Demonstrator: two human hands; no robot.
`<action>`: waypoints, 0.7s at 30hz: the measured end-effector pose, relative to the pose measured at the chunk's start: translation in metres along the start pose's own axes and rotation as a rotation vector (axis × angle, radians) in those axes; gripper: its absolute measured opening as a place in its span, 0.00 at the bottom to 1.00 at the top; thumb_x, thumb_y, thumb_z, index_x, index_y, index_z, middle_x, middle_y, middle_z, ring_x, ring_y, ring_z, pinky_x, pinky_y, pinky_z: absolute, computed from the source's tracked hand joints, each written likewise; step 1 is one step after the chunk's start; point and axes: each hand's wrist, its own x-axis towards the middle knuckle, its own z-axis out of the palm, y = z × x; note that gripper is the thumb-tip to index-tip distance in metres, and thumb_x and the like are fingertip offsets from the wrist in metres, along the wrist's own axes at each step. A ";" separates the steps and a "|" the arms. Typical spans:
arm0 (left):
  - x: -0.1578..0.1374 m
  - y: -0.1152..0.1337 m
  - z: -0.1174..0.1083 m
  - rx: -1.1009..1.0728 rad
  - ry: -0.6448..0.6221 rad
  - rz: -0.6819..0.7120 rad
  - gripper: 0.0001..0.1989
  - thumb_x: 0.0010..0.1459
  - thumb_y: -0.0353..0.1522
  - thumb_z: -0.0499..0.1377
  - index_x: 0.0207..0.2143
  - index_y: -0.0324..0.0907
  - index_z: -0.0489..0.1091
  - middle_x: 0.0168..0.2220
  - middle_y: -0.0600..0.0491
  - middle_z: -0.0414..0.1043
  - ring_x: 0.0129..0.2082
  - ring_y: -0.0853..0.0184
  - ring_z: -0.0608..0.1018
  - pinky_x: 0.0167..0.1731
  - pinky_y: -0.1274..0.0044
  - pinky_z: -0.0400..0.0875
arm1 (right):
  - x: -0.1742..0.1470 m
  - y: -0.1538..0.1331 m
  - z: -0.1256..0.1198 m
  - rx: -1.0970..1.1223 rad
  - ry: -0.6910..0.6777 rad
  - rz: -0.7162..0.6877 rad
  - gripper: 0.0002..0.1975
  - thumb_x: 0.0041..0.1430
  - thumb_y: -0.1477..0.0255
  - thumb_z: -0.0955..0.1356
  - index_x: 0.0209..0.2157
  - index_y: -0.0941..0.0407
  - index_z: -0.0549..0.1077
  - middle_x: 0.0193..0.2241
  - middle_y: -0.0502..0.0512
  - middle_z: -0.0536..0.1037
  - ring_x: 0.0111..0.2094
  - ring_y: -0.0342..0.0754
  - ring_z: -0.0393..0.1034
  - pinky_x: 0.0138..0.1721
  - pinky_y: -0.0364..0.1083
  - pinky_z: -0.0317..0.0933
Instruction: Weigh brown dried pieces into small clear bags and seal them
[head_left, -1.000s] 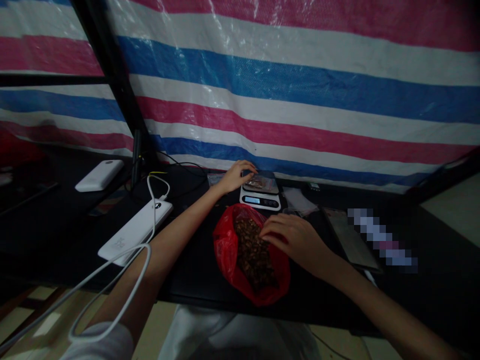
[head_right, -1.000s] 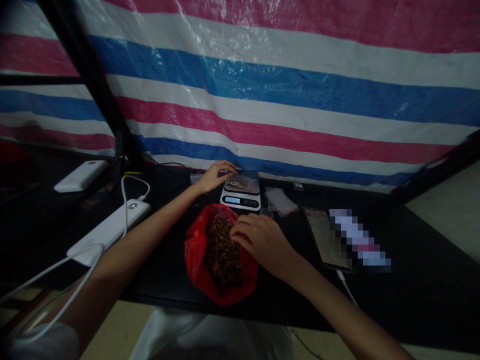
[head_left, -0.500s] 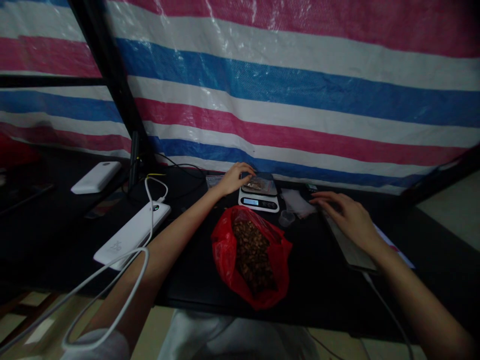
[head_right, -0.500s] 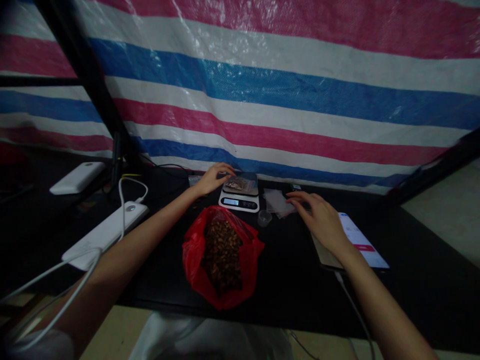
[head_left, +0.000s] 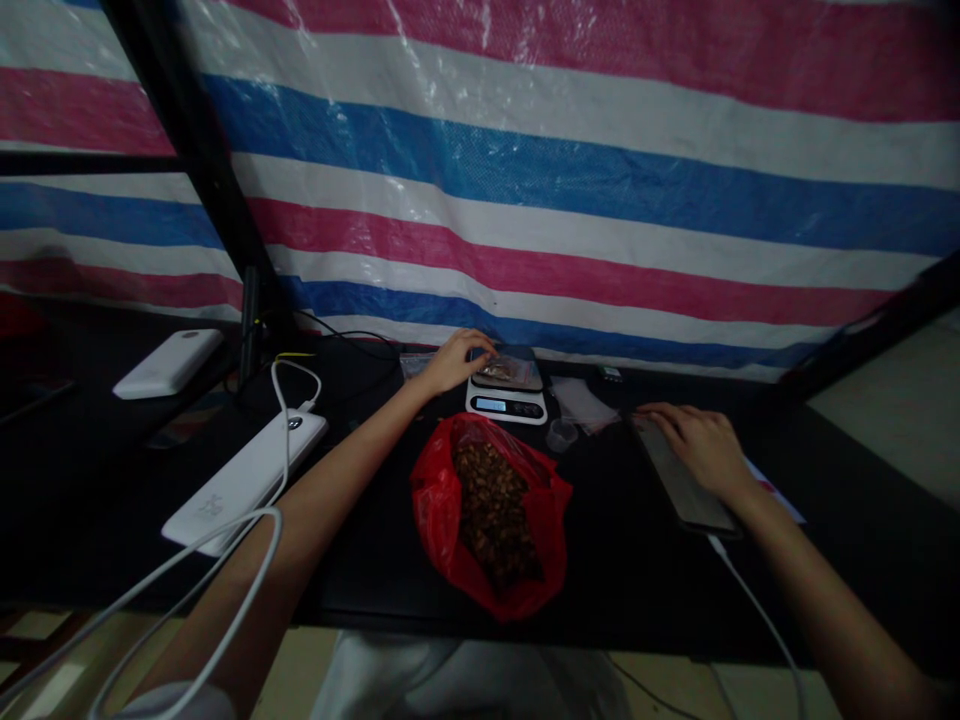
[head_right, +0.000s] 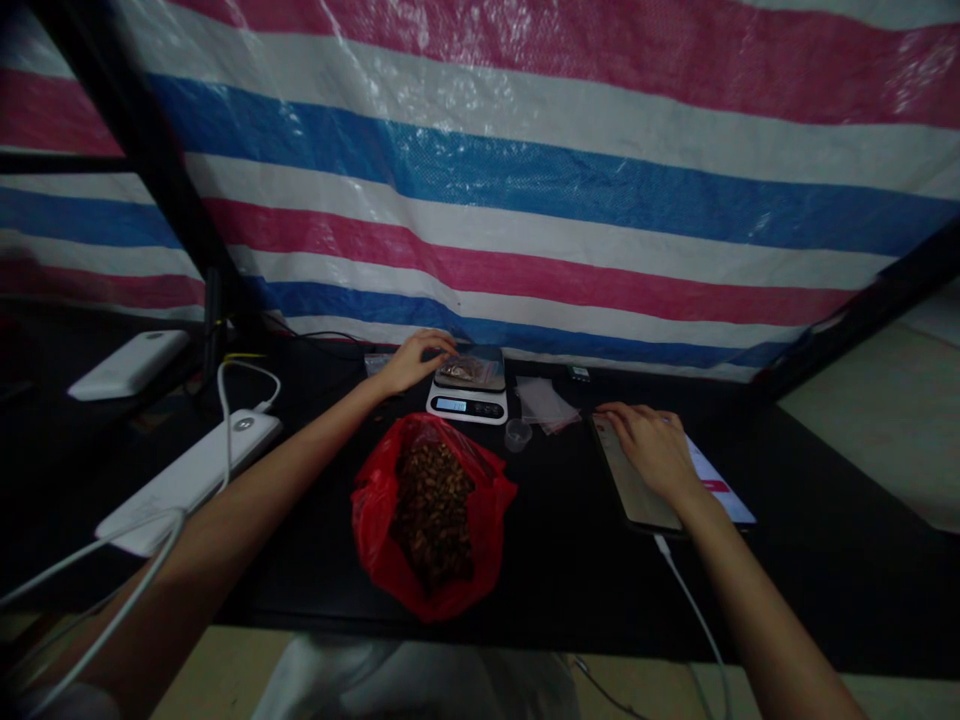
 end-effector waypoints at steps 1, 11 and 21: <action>0.000 0.001 0.000 0.005 -0.003 -0.006 0.09 0.57 0.31 0.54 0.36 0.41 0.73 0.42 0.50 0.73 0.45 0.63 0.72 0.49 0.69 0.62 | -0.001 0.001 0.001 -0.009 0.003 0.004 0.21 0.62 0.64 0.53 0.43 0.51 0.73 0.39 0.56 0.78 0.41 0.54 0.70 0.42 0.53 0.56; 0.000 0.002 0.000 0.016 -0.017 0.001 0.09 0.56 0.30 0.54 0.35 0.39 0.74 0.39 0.49 0.74 0.44 0.64 0.72 0.49 0.69 0.63 | -0.005 0.003 0.007 0.050 -0.046 -0.034 0.21 0.63 0.61 0.53 0.43 0.50 0.73 0.40 0.54 0.78 0.43 0.54 0.70 0.44 0.53 0.55; -0.001 0.000 0.001 0.030 -0.013 0.009 0.09 0.56 0.30 0.54 0.35 0.40 0.73 0.39 0.49 0.74 0.44 0.63 0.72 0.48 0.69 0.63 | 0.000 -0.005 -0.002 0.151 -0.005 -0.038 0.21 0.62 0.61 0.53 0.45 0.51 0.72 0.43 0.54 0.77 0.45 0.53 0.69 0.46 0.53 0.56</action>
